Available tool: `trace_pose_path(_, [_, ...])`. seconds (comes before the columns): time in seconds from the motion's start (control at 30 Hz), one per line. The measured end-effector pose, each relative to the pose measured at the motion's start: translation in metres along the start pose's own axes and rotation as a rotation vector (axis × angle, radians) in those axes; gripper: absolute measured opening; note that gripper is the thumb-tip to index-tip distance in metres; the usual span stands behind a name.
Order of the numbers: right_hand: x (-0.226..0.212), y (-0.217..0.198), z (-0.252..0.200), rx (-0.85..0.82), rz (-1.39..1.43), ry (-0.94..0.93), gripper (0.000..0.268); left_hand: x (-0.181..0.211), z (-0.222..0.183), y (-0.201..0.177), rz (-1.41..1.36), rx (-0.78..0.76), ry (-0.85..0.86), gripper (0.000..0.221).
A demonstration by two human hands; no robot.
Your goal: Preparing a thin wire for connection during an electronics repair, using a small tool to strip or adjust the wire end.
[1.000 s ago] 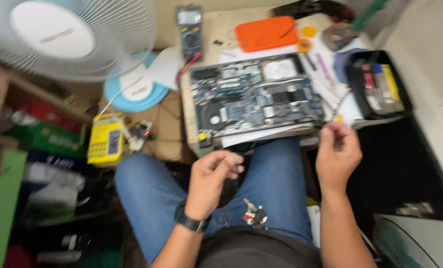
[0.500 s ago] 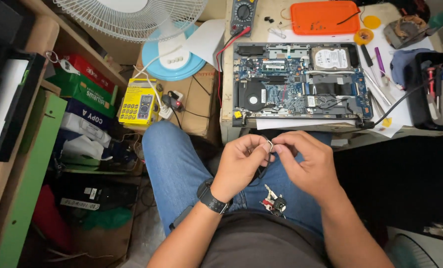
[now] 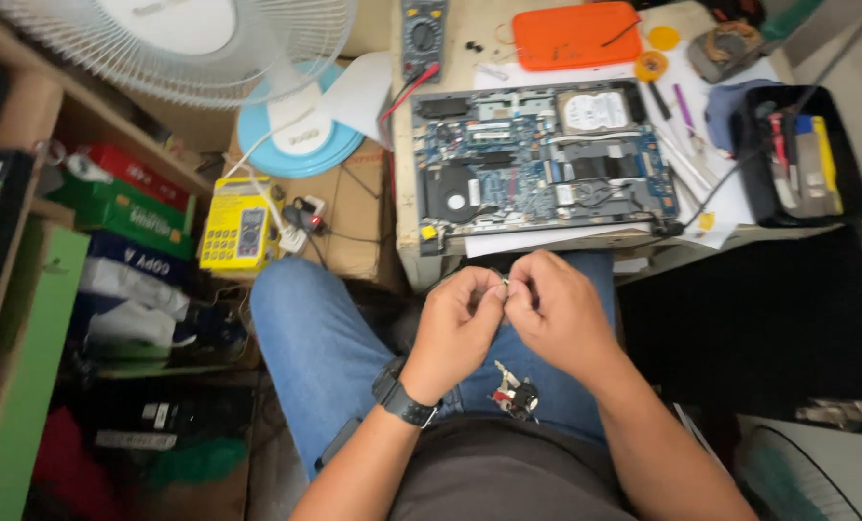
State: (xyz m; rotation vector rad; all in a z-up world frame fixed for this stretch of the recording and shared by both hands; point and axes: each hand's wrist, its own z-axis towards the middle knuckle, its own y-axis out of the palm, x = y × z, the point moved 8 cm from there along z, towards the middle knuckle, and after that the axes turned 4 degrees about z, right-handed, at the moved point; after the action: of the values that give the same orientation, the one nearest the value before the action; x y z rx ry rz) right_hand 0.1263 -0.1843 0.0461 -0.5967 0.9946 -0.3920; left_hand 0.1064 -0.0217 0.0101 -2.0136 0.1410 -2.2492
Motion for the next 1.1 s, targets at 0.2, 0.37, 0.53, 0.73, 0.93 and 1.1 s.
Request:
trace_pose_path(0.2, [0.041,-0.027,0.007,0.067,0.296,0.237,0.012,-0.017,0.009,0.036,-0.381,-0.153,-0.294,0.016])
trace_pose_path(0.37, [0.087,-0.097,-0.002,0.308,0.228,0.356,0.012,0.000,0.022,0.048,-0.381,-0.178,-0.404,0.020])
trace_pose_path(0.53, [0.147,-0.161,-0.033,0.586,0.041,0.483,0.009,-0.018,0.022,0.059,-0.483,-0.155,-0.436,0.016])
trace_pose_path(0.73, [0.208,-0.172,-0.020,0.566,-0.278,0.369,0.015,-0.030,0.022,0.084,-0.506,-0.184,-0.569,0.020])
trace_pose_path(0.93, [0.244,-0.159,0.018,0.476,-0.346,0.277,0.017,-0.040,0.016,0.100,-0.438,-0.189,-0.674,0.018])
trace_pose_path(1.1, [0.264,-0.151,0.033,0.428,-0.387,0.282,0.020,-0.044,0.018,0.103,-0.429,-0.172,-0.689,0.017])
